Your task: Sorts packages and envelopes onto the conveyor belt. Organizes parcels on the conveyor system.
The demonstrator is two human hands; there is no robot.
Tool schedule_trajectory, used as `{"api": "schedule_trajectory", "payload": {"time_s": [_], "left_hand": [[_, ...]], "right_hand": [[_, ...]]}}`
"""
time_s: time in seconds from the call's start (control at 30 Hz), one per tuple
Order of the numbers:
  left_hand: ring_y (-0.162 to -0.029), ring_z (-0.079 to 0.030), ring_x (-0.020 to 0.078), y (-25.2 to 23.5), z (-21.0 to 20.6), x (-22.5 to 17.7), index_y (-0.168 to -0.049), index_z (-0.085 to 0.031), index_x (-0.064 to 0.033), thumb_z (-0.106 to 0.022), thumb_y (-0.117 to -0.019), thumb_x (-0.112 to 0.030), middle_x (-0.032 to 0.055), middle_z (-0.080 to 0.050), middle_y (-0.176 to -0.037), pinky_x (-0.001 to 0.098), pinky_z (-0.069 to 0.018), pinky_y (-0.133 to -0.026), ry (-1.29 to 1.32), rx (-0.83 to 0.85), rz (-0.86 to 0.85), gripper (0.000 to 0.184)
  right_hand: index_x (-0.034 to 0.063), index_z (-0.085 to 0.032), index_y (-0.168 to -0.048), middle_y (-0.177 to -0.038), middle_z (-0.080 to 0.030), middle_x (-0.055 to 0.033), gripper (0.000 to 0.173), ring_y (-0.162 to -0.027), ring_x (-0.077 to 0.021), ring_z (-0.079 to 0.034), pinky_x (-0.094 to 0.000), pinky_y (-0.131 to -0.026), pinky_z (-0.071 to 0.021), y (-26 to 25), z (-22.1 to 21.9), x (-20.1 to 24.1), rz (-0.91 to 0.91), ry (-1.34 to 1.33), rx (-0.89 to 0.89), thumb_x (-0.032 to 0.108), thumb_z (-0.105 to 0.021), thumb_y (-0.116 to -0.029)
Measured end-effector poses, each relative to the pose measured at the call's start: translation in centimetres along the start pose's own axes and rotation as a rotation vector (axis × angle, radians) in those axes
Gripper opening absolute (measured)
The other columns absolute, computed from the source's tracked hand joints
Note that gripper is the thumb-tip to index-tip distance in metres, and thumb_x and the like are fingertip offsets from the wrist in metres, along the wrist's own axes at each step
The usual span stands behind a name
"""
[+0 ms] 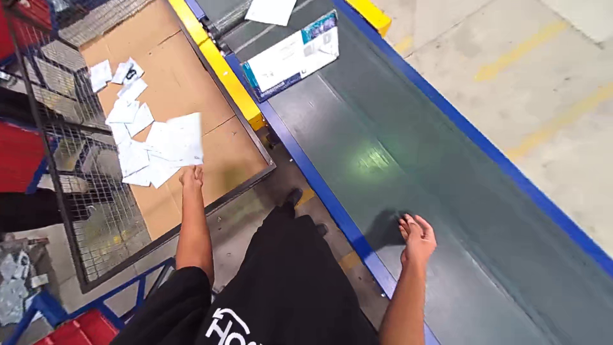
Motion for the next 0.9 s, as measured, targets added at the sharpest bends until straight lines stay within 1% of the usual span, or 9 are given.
{"api": "schedule_trajectory", "payload": {"time_s": [0.03,0.1,0.2,0.33,0.43,0.67,0.73,0.8,0.9], "left_hand": [[-0.124,-0.056,0.0290,-0.6,0.8,0.1,-0.152,-0.035,0.0042,-0.059,-0.1023,-0.016,0.0245,-0.050,-0.144,0.0421,-0.0492,-0.102,-0.152,-0.067,-0.034,0.059],[-0.134,-0.053,0.0361,0.0,-1.8,-1.3,-0.152,-0.037,0.0063,-0.067,-0.0983,-0.023,0.0284,-0.050,-0.147,0.0489,-0.0453,-0.111,-0.420,0.016,-0.220,0.068],[-0.134,-0.055,0.0344,3.6,-12.8,-4.8,-0.154,-0.035,0.0017,-0.073,-0.0949,-0.032,0.0239,-0.049,-0.150,0.0490,-0.0496,-0.109,-0.539,0.342,-0.487,0.078],[-0.145,-0.043,0.0344,7.1,-28.9,-8.4,-0.152,-0.045,-0.0066,-0.082,-0.0834,-0.047,0.0192,-0.043,-0.157,0.0549,-0.0383,-0.118,-0.711,0.788,-0.819,0.088],[-0.136,-0.054,0.0307,8.2,-35.9,-6.2,-0.149,-0.052,-0.0131,-0.088,-0.0784,-0.039,0.0173,-0.056,-0.147,0.0536,-0.0446,-0.113,-0.833,1.140,-0.683,0.083],[-0.119,-0.067,0.0234,18.8,-31.7,-1.9,-0.144,-0.060,-0.0169,-0.073,-0.0940,-0.038,0.0120,-0.069,-0.131,0.0503,-0.0517,-0.107,-0.872,1.421,-0.687,0.056],[-0.111,-0.070,0.0207,21.9,-29.9,-0.4,-0.137,-0.064,-0.0070,-0.067,-0.0985,-0.033,0.0148,-0.071,-0.122,0.0442,-0.0550,-0.103,-0.776,1.563,-0.539,0.046],[-0.110,-0.069,0.0199,24.9,-28.5,1.3,-0.136,-0.063,-0.0021,-0.065,-0.0994,-0.027,0.0158,-0.071,-0.122,0.0414,-0.0556,-0.101,-0.683,1.720,-0.467,0.044],[-0.127,-0.061,0.0220,28.9,-27.9,2.7,-0.145,-0.056,-0.0039,-0.072,-0.0952,-0.029,0.0143,-0.060,-0.143,0.0403,-0.0533,-0.106,-0.647,2.076,-0.486,0.058]], "right_hand": [[-0.0007,-0.048,-0.141,-0.123,-0.068,-0.0131,0.043,-0.097,-0.0142,-0.071,-0.0321,-0.083,-0.0595,-0.2,-1.9,0.7,0.000,-0.006,0.025,0.018,-0.055,-0.1035],[0.0000,-0.047,-0.142,-0.125,-0.068,-0.0142,0.044,-0.099,-0.0178,-0.072,-0.0356,-0.085,-0.0606,-0.1,-6.1,2.0,-0.001,-0.028,0.088,0.018,-0.056,-0.1033],[0.0002,-0.046,-0.143,-0.124,-0.069,-0.0153,0.044,-0.103,-0.0219,-0.072,-0.0393,-0.088,-0.0608,1.5,-12.7,3.1,-0.013,-0.018,0.246,0.019,-0.054,-0.1041],[0.0010,-0.043,-0.146,-0.124,-0.070,-0.0158,0.047,-0.106,-0.0244,-0.072,-0.0405,-0.089,-0.0611,4.1,-20.0,3.6,-0.034,0.019,0.445,0.016,-0.057,-0.1037],[0.0034,-0.039,-0.149,-0.130,-0.068,-0.0157,0.051,-0.110,-0.0253,-0.071,-0.0404,-0.089,-0.0618,5.0,-23.3,4.2,-0.081,-0.021,0.482,0.022,-0.056,-0.1058],[0.0064,-0.028,-0.157,-0.151,-0.048,-0.0173,0.069,-0.131,-0.0281,-0.057,-0.0477,-0.101,-0.0563,4.5,-28.6,6.8,-0.210,-0.338,0.373,0.036,-0.059,-0.1035],[0.0058,-0.040,-0.148,-0.133,-0.063,-0.0144,0.054,-0.117,-0.0243,-0.066,-0.0458,-0.095,-0.0588,5.0,-28.2,6.8,-0.241,-0.509,0.272,0.035,-0.056,-0.1054],[0.0089,-0.049,-0.139,-0.119,-0.069,-0.0087,0.039,-0.108,-0.0200,-0.068,-0.0448,-0.093,-0.0591,6.3,-26.1,6.2,-0.287,-0.691,0.234,0.034,-0.047,-0.1086],[0.0129,-0.051,-0.132,-0.111,-0.071,-0.0030,0.033,-0.103,-0.0164,-0.070,-0.0432,-0.090,-0.0611,8.2,-20.9,3.8,-0.243,-0.769,0.187,0.033,-0.047,-0.1067]]}}
Point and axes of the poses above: each hand's wrist, its own y-axis away from the middle knuckle, its own z-axis out of the back of the hand, x = y × z, the point moved 6 cm from there along -y, towards the middle knuckle
